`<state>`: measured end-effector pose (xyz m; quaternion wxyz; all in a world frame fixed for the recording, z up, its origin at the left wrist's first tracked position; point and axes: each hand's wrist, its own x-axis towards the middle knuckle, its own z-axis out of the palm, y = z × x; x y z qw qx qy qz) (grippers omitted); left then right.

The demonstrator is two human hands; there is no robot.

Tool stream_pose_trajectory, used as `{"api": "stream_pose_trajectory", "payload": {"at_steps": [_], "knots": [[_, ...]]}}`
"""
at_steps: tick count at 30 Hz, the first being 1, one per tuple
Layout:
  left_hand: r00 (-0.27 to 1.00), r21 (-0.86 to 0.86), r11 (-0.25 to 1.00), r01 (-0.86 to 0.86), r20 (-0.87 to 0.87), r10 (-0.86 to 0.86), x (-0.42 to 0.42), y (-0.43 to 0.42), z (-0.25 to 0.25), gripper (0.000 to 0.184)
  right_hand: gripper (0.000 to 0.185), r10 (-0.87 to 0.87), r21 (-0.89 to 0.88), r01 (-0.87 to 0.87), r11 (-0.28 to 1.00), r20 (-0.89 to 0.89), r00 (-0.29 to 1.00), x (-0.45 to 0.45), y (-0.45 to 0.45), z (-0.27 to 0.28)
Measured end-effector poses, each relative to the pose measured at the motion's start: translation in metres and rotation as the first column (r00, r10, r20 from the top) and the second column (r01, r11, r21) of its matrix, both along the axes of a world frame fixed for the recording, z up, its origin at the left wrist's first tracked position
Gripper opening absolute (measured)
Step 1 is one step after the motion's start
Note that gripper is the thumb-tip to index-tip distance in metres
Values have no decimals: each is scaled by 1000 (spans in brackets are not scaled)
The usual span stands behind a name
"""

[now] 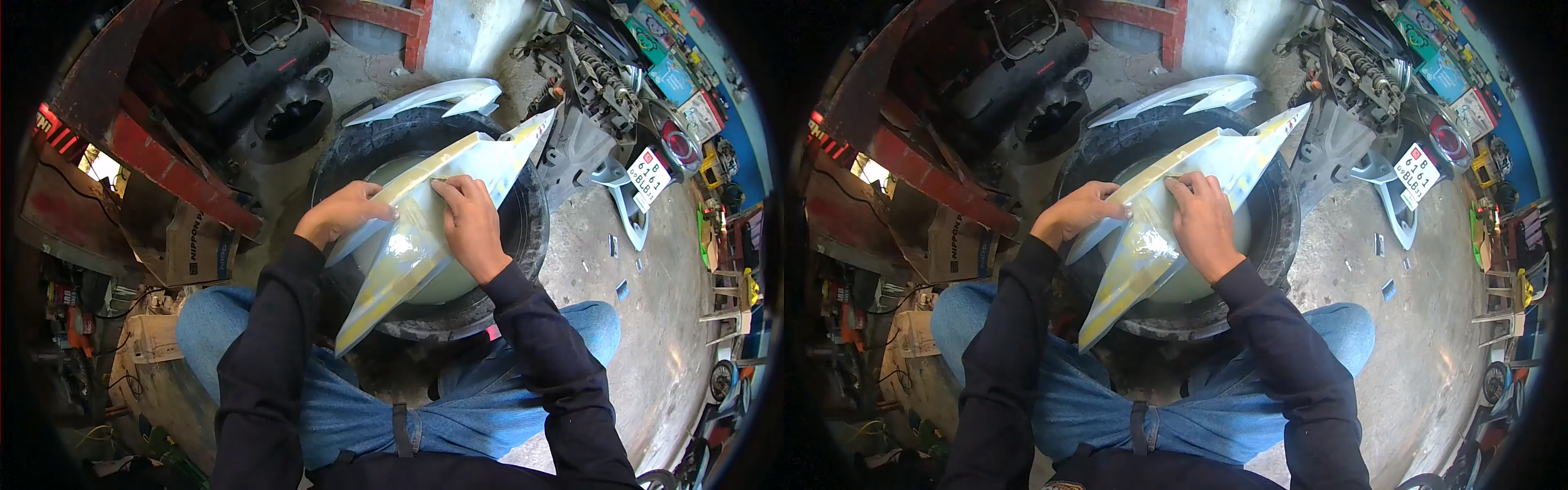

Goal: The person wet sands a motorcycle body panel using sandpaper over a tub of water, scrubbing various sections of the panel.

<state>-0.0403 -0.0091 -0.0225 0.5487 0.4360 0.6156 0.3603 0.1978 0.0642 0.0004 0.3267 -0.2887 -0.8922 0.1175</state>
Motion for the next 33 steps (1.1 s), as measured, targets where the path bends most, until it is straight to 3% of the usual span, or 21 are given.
{"api": "stream_pose_trajectory", "payload": {"at_steps": [5, 7, 11, 13, 16, 19, 24, 26, 28, 30, 33], "knots": [[999, -26, 999, 32, 30, -31, 7, -1, 11, 58, 38, 36, 53, -36, 998, -2, 999, -1, -4, -6], [996, -48, 995, -86, 0, 86, 15, 0, 12, 56, 39, 53, 55, -54, 997, 6, 999, -2, -5, -9], [988, -1, 991, -132, -85, 132, 21, 2, 0, 58, 41, 116, 65, -116, 991, -2, 993, -6, -16, -12], [955, 32, 980, -194, -224, 197, 23, 4, -5, 63, 40, 116, 66, -117, 991, 12, 993, -8, -26, -16], [936, 69, 965, -251, -236, 260, 21, 3, -12, 77, 37, 199, 108, -202, 973, 37, 979, -9, -40, -23], [924, 92, 960, -265, -263, 280, 18, 5, -20, 79, 35, 302, 113, -307, 945, 57, 952, -7, -50, -29], [886, 89, 964, -250, -382, 265, 18, 6, -18, 81, 30, 254, 170, -258, 951, 44, 966, -3, -31, -27], [885, 56, 968, -246, -395, 248, 20, 6, -10, 80, 31, 98, 213, -103, 972, 34, 995, -2, -17, -22], [847, 10, 980, -198, -501, 176, 21, 9, -2, 94, 33, 137, 281, -156, 947, 86, 987, -3, -29, -30], [834, 36, 977, -208, -515, 196, 28, 9, 5, 94, 36, 242, 353, -286, 891, 163, 956, 1, -55, -34], [816, 44, 976, -213, -541, 202, 32, 5, 14, 94, 36, 249, 345, -271, 899, 107, 963, -1, -46, -38]]}}
